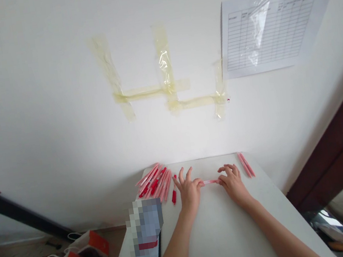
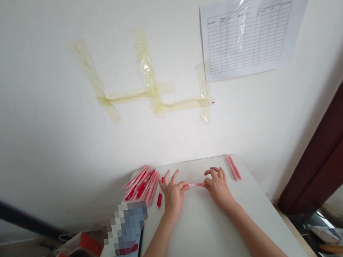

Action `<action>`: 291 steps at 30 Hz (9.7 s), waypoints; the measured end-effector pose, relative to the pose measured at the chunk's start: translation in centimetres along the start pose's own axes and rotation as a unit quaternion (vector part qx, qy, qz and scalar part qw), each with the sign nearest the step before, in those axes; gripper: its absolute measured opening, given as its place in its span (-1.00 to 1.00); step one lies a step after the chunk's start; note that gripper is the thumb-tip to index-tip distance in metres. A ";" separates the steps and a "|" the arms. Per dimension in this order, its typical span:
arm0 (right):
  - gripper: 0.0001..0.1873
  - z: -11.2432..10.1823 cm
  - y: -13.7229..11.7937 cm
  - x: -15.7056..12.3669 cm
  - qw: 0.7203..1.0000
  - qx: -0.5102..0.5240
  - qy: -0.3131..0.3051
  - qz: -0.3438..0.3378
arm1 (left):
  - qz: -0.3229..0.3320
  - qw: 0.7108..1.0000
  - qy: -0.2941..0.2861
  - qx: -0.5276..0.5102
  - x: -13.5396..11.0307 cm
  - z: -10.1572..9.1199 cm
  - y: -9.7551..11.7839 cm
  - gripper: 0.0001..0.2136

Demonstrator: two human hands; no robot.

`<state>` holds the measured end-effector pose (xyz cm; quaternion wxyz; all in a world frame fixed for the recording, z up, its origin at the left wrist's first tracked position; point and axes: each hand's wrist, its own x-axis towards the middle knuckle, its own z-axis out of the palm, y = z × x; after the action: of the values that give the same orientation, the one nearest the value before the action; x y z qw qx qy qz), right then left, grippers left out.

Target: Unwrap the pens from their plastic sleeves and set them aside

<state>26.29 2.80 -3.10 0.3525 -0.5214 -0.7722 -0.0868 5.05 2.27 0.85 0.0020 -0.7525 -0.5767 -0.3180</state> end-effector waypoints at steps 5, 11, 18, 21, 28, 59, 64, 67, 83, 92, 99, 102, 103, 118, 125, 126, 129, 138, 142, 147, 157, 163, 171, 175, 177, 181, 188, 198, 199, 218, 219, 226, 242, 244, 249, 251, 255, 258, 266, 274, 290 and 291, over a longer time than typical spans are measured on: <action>-0.82 -0.4 -0.1 0.2 1.000 -0.008 0.015 -0.008 | 0.002 1.000 -0.014 0.023 0.1 0.4 -0.2 -0.83; -0.88 -0.5 0.1 0.1 0.999 -0.007 0.035 -0.011 | -0.013 1.000 0.009 0.018 0.0 0.5 -0.3 -0.88; -0.78 -0.2 0.4 -0.1 0.999 0.003 0.017 0.033 | -0.023 0.999 0.025 0.000 0.1 0.1 -0.3 -0.93; -0.69 -0.2 0.5 0.0 0.999 0.020 0.013 0.030 | -0.025 0.999 0.029 -0.001 0.1 0.1 -0.3 -0.94; -0.74 -0.6 0.7 0.3 0.996 0.067 0.054 0.029 | -0.018 1.000 0.016 0.000 0.1 0.3 -0.4 -0.91; -0.76 -0.3 1.1 -0.1 0.995 0.074 0.032 0.062 | -0.044 0.998 0.039 -0.015 -0.1 0.4 -0.3 -0.89; -0.66 -0.4 1.0 0.0 0.993 0.091 0.003 0.079 | -0.044 0.998 0.048 -0.012 0.0 0.3 -0.3 -0.91; -0.69 -0.2 1.2 0.0 0.991 0.106 0.012 0.075 | -0.040 0.998 0.050 -0.009 -0.1 0.4 -0.3 -0.92; -0.71 -0.3 1.3 -0.1 0.988 0.133 0.005 0.082 | -0.041 0.998 0.048 0.000 -0.1 0.4 -0.3 -0.92; -0.73 -0.5 1.3 -0.1 0.986 0.141 0.021 0.084 | -0.045 0.998 0.047 -0.006 -0.1 0.4 -0.4 -0.91; -0.70 -0.3 1.4 -0.1 0.986 0.148 0.001 0.081 | -0.043 0.998 0.050 -0.002 -0.1 0.4 -0.4 -0.91; -0.76 -0.4 1.4 0.0 0.986 0.149 0.015 0.068 | -0.041 0.998 0.049 -0.001 -0.1 0.5 -0.5 -0.90; -0.78 -0.5 1.4 0.0 0.986 0.150 0.020 0.066 | -0.041 0.998 0.049 0.000 -0.1 0.6 -0.5 -0.90; -0.73 -0.6 1.2 0.0 0.984 0.159 -0.009 0.080 | -0.039 0.998 0.050 0.004 -0.1 0.7 -0.6 -0.92; -0.74 -0.7 1.2 0.0 0.981 0.174 -0.004 0.080 | -0.043 0.998 0.047 0.001 -0.1 0.6 -0.5 -0.91; -0.73 -0.7 1.2 0.0 0.981 0.175 -0.005 0.081 | -0.043 0.998 0.047 -0.001 -0.1 0.5 -0.5 -0.90; -0.69 -0.6 1.2 0.0 0.982 0.169 -0.010 0.087 | -0.043 0.998 0.048 -0.004 -0.1 0.5 -0.5 -0.89; -0.72 -0.4 1.3 0.0 0.985 0.158 -0.002 0.072 | -0.048 0.998 0.040 -0.002 -0.1 0.7 -0.5 -0.89; -0.77 -0.5 1.3 0.0 0.984 0.162 0.008 0.069 | -0.046 0.998 0.046 0.005 -0.1 0.7 -0.6 -0.90; -0.69 -0.6 1.2 0.0 0.982 0.171 0.000 0.082 | -0.045 0.998 0.049 0.007 -0.1 0.7 -0.6 -0.91; -0.67 0.1 1.6 -0.2 0.985 0.153 0.002 0.080 | -0.048 0.998 0.049 0.004 -0.1 0.6 -0.6 -0.91; -0.68 -0.1 1.5 -0.1 0.983 0.163 0.013 0.085 | -0.054 0.997 0.047 0.001 -0.1 0.5 -0.6 -0.89; -0.71 -0.1 1.7 -0.1 0.983 0.156 0.026 0.090 | -0.065 0.997 0.049 0.010 0.0 0.5 -0.7 -0.90; -0.74 0.0 1.9 -0.2 0.985 0.143 0.038 0.088 | -0.071 0.996 0.047 0.023 -0.1 0.4 -0.8 -0.88; -0.75 0.2 2.1 -0.2 0.986 0.136 0.047 0.089 | -0.076 0.996 0.044 0.030 -0.1 0.5 -0.8 -0.88; -0.77 0.4 2.2 -0.3 0.987 0.121 0.045 0.095 | -0.086 0.995 0.028 0.044 -0.1 0.6 -0.9 -0.89; -0.81 0.4 1.8 -0.3 0.990 0.101 0.015 0.093 | -0.112 0.992 -0.026 0.059 -0.1 0.3 -0.8 -0.92; -0.88 0.2 1.5 -0.2 0.994 0.084 -0.011 0.070 | -0.090 0.994 -0.039 0.043 -0.4 0.8 -0.8 -0.78; -0.88 0.2 1.5 -0.2 0.994 0.084 -0.013 0.070 | -0.089 0.994 -0.039 0.043 -0.4 0.9 -0.8 -0.75; -0.84 -0.2 1.0 -0.1 0.994 0.088 -0.034 0.050 | -0.036 0.998 -0.046 -0.013 -0.6 1.2 -0.6 -0.92; -0.84 -0.1 1.0 -0.1 0.994 0.087 -0.032 0.050 | -0.035 0.998 -0.045 -0.015 -0.6 1.2 -0.6 -0.91; -0.83 0.0 1.2 -0.1 0.995 0.085 -0.030 0.048 | -0.034 0.998 -0.052 -0.023 -0.5 1.2 -0.5 -0.91; -0.79 0.0 1.3 -0.1 0.993 0.101 -0.037 0.059 | -0.048 0.997 -0.054 -0.008 -0.4 1.0 -0.3 -0.93; -0.78 0.1 1.4 -0.1 0.992 0.104 -0.034 0.061 | -0.051 0.997 -0.052 -0.008 -0.4 1.0 -0.3 -0.92; -0.76 0.2 1.6 -0.1 0.992 0.102 -0.008 0.078 | -0.062 0.997 -0.043 -0.004 -0.3 0.9 -0.4 -0.91; -0.76 0.2 1.7 -0.1 0.992 0.097 0.000 0.085 | -0.067 0.997 -0.039 0.001 -0.2 0.9 -0.4 -0.91; -0.76 0.2 1.7 -0.2 0.992 0.091 0.016 0.092 | -0.075 0.996 -0.037 0.010 -0.2 0.8 -0.4 -0.91; -0.75 0.4 1.8 -0.2 0.991 0.092 0.023 0.096 | -0.078 0.996 -0.038 0.014 -0.2 0.8 -0.4 -0.91; -0.72 0.6 2.2 -0.3 0.990 0.093 0.031 0.106 | -0.085 0.996 -0.030 0.029 -0.2 0.9 -0.7 -0.91; -0.71 0.6 2.3 -0.3 0.989 0.087 0.042 0.113 | -0.088 0.995 -0.031 0.037 -0.1 0.7 -0.5 -0.90; -0.62 0.7 2.6 -0.8 0.991 0.002 0.042 0.130 | -0.086 0.995 -0.029 0.042 -0.2 0.8 -0.4 -0.90; -0.63 0.7 2.6 -0.8 0.991 -0.007 0.040 0.131 | -0.086 0.995 -0.028 0.042 -0.2 0.9 -0.4 -0.91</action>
<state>28.34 3.70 -4.75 0.3872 -0.6165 -0.6823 -0.0661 5.06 2.57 -0.09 -0.0104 -0.7080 -0.6520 -0.2712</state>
